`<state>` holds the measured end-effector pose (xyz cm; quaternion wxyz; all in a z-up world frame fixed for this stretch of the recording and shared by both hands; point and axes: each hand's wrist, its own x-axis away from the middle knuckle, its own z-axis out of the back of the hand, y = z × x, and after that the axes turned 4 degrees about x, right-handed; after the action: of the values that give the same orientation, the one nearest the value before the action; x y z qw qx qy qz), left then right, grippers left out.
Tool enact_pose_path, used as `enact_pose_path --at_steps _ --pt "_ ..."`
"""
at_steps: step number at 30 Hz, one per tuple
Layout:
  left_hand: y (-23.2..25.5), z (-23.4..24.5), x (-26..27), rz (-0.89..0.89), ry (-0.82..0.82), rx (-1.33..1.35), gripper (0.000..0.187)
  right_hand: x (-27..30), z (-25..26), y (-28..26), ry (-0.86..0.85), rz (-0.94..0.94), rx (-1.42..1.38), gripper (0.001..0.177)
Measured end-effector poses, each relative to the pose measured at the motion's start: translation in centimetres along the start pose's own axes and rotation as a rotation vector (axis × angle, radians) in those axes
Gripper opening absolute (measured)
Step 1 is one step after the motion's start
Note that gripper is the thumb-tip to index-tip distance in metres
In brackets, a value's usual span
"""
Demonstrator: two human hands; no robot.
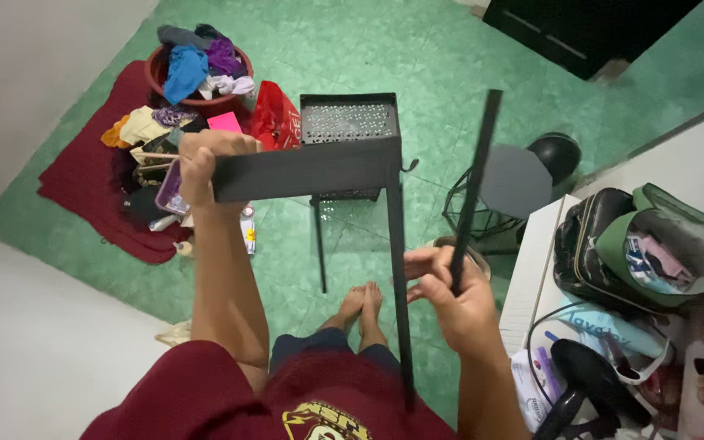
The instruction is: The person assembles a black metal three-tiered rack by inserting vertical poles into the perforated shelves and securing them. They work on the floor, attaching each shelf level to the frame and adjusting the structure to ensure stability.
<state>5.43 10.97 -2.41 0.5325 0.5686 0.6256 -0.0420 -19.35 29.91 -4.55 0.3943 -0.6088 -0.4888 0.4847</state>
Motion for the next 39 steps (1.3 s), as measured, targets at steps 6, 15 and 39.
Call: enact_pose_path --at_steps 6,15,39 --pt "-2.0 2.1 0.9 0.019 0.035 0.084 0.052 0.1 -2.3 0.1 -0.072 -0.135 -0.486 0.02" --pt "-2.8 2.3 2.0 0.54 0.137 -0.678 0.03 -1.7 -0.2 2.1 0.156 -0.031 -0.007 0.024" --pt "-9.6 0.7 4.0 0.425 0.078 -0.422 0.04 -4.1 -2.2 -0.4 0.362 0.057 0.811 0.023"
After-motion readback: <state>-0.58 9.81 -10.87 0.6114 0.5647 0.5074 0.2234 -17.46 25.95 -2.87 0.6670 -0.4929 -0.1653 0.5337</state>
